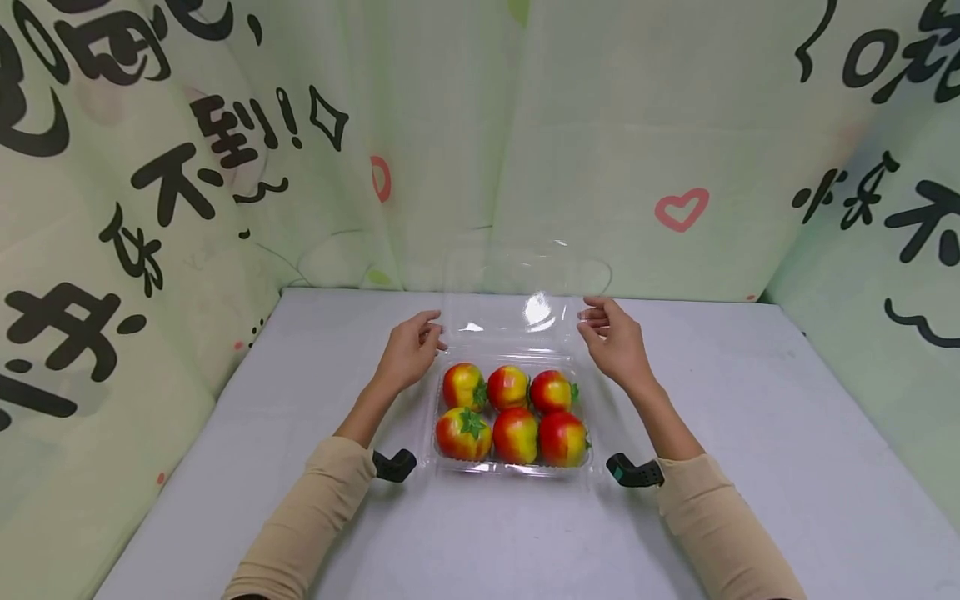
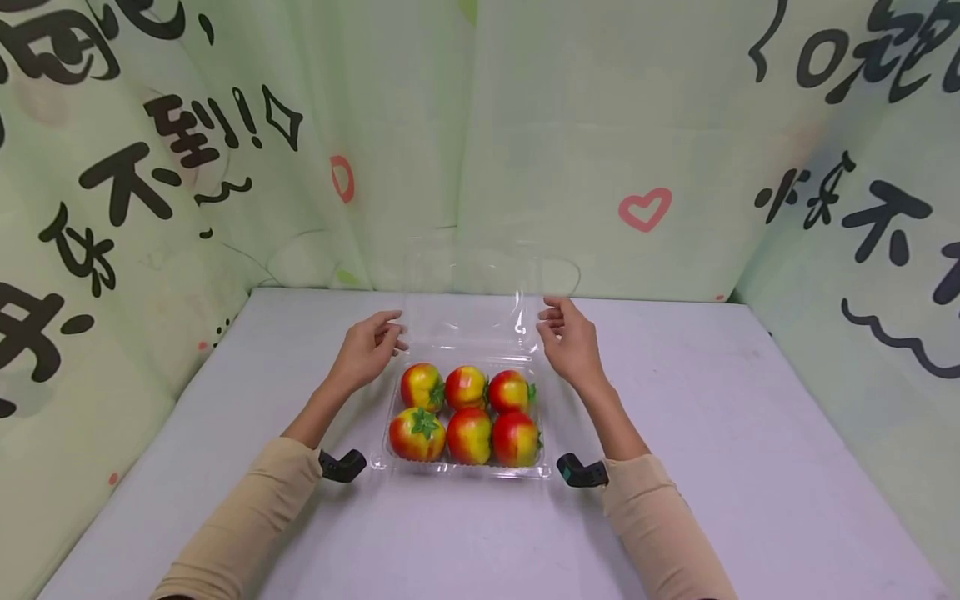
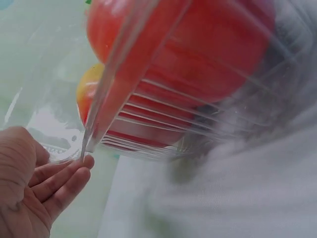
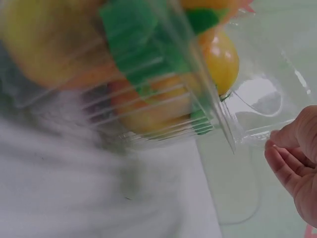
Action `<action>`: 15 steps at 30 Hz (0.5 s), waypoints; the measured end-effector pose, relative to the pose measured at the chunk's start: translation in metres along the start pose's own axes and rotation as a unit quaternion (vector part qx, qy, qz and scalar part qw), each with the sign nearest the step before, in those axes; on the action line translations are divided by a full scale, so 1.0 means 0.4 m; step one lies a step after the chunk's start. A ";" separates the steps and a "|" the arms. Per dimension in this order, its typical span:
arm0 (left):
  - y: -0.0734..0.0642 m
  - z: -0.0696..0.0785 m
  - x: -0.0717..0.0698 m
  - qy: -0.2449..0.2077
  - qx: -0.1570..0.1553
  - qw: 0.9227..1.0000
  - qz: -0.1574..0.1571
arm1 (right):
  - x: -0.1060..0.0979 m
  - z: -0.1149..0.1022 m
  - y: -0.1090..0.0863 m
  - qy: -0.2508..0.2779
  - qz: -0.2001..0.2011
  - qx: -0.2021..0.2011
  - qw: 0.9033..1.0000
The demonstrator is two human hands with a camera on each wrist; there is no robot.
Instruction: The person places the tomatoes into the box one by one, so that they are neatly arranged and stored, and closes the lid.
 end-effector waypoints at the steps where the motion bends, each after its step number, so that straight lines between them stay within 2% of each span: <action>1: 0.001 0.002 0.000 -0.006 0.004 1.000 -0.003 | -0.004 0.000 0.001 0.003 0.007 0.001 1.000; 4: 0.002 0.010 0.001 -0.019 0.021 0.999 -0.015 | -0.015 0.000 0.000 0.009 0.023 0.001 1.000; 10: -0.005 0.025 0.002 0.004 0.064 0.997 -0.040 | -0.033 0.002 -0.009 0.002 0.037 -0.009 0.999; 15: -0.018 0.027 0.001 0.018 0.065 0.996 -0.060 | -0.046 -0.010 -0.022 0.001 0.040 -0.035 0.999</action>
Point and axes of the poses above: each hand's wrist, its own y-axis towards the middle knuckle, its own x-axis out of the palm, z = x × y, the point moved 5 cm from there along y, towards the middle knuckle, and after that the axes turned 6 degrees about -x, right-handed, at the moved point
